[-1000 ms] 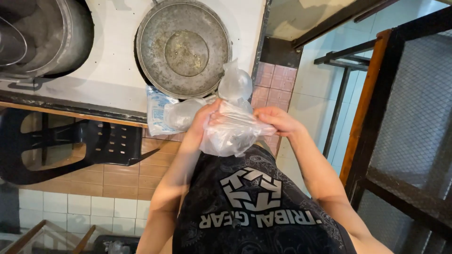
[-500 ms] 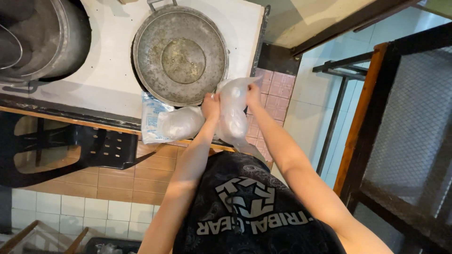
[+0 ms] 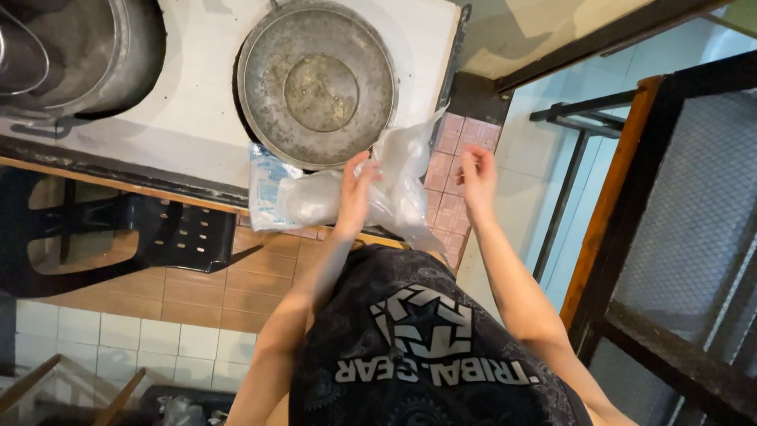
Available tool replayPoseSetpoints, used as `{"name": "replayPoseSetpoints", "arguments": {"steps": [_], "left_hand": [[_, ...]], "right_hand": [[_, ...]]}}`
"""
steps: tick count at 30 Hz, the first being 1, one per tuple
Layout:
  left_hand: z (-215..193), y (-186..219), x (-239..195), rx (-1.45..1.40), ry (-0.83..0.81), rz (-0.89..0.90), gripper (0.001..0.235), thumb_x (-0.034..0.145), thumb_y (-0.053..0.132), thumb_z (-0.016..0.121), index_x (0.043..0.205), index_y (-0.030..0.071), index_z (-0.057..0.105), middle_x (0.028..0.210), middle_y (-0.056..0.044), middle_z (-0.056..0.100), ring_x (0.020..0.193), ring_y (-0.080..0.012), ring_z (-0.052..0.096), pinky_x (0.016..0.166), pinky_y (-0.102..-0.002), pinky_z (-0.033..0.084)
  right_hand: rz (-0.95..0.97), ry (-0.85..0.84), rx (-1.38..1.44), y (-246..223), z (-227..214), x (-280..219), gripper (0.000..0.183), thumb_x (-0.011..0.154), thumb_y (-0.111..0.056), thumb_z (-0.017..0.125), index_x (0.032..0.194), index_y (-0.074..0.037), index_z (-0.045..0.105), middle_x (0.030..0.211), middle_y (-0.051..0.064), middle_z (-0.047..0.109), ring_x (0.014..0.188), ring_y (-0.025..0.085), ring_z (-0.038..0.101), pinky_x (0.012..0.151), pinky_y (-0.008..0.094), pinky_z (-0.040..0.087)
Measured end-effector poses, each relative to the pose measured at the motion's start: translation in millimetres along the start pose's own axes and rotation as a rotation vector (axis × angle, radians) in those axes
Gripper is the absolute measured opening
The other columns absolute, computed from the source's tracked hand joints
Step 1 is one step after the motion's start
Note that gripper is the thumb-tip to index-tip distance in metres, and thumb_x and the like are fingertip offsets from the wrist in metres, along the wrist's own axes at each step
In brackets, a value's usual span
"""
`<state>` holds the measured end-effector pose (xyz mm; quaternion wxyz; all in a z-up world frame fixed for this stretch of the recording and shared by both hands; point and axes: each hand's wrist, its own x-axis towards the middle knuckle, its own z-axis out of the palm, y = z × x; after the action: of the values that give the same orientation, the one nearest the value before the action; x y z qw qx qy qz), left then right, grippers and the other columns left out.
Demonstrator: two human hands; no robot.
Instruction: The person is opening and smoothing out individual thin plastic bags from a stack, preparing them for use.
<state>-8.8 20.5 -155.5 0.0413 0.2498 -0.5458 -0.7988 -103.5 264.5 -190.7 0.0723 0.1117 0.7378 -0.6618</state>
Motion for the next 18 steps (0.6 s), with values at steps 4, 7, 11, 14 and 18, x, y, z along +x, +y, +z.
{"name": "replayPoseSetpoints", "arguments": {"steps": [4,7,11,14,18], "left_hand": [[-0.7,58.7,-34.4,-0.21,-0.19,0.028,0.063,0.083,-0.004,0.047,0.146,-0.001,0.046,0.132,-0.025,0.06,0.12,-0.0337,0.061,0.088,-0.033,0.052],[-3.0,73.5,-37.0,-0.346,-0.337,-0.014,0.063,0.082,-0.001,0.052,0.145,-0.002,0.047,0.133,-0.031,0.058,0.122,-0.0454,0.062,0.089,-0.039,0.055],[-12.6,83.6,-24.2,-0.093,-0.202,0.046,0.025,0.095,0.016,0.067,0.115,0.003,0.062,0.099,-0.012,0.071,0.09,-0.0153,0.067,0.074,-0.025,0.054],[-14.5,109.7,-35.2,-0.062,-0.114,0.07,0.017,0.1,0.022,0.07,0.099,0.006,0.065,0.083,-0.006,0.07,0.077,-0.0089,0.064,0.067,-0.02,0.051],[-26.5,121.4,-48.1,-0.079,-0.072,0.083,0.017,0.101,0.022,0.069,0.097,0.007,0.063,0.08,-0.007,0.071,0.078,-0.0091,0.063,0.073,-0.02,0.051]], "right_hand": [[-0.216,-0.202,-0.071,-84.8,22.9,-63.9,0.025,0.105,-0.015,0.06,0.127,-0.003,0.059,0.119,0.012,0.061,0.1,0.018,0.06,0.071,0.029,0.056],[-0.503,-0.401,-0.214,-133.9,63.5,-92.6,0.061,0.093,-0.03,0.078,0.141,-0.003,0.053,0.145,0.017,0.047,0.123,0.028,0.056,0.096,0.04,0.051],[-0.385,-0.355,-0.098,-133.8,80.3,-91.8,0.023,0.095,-0.024,0.076,0.11,-0.007,0.07,0.122,0.013,0.065,0.108,0.022,0.066,0.095,0.035,0.054],[-0.185,-0.328,0.183,-130.5,72.1,-91.6,0.027,0.103,-0.029,0.062,0.117,-0.006,0.058,0.121,0.014,0.066,0.1,0.016,0.068,0.088,0.03,0.056],[-0.143,-0.537,0.167,-106.3,65.4,-105.0,0.058,0.103,-0.039,0.059,0.144,0.0,0.047,0.132,0.017,0.058,0.104,0.018,0.065,0.089,0.035,0.058]]}}
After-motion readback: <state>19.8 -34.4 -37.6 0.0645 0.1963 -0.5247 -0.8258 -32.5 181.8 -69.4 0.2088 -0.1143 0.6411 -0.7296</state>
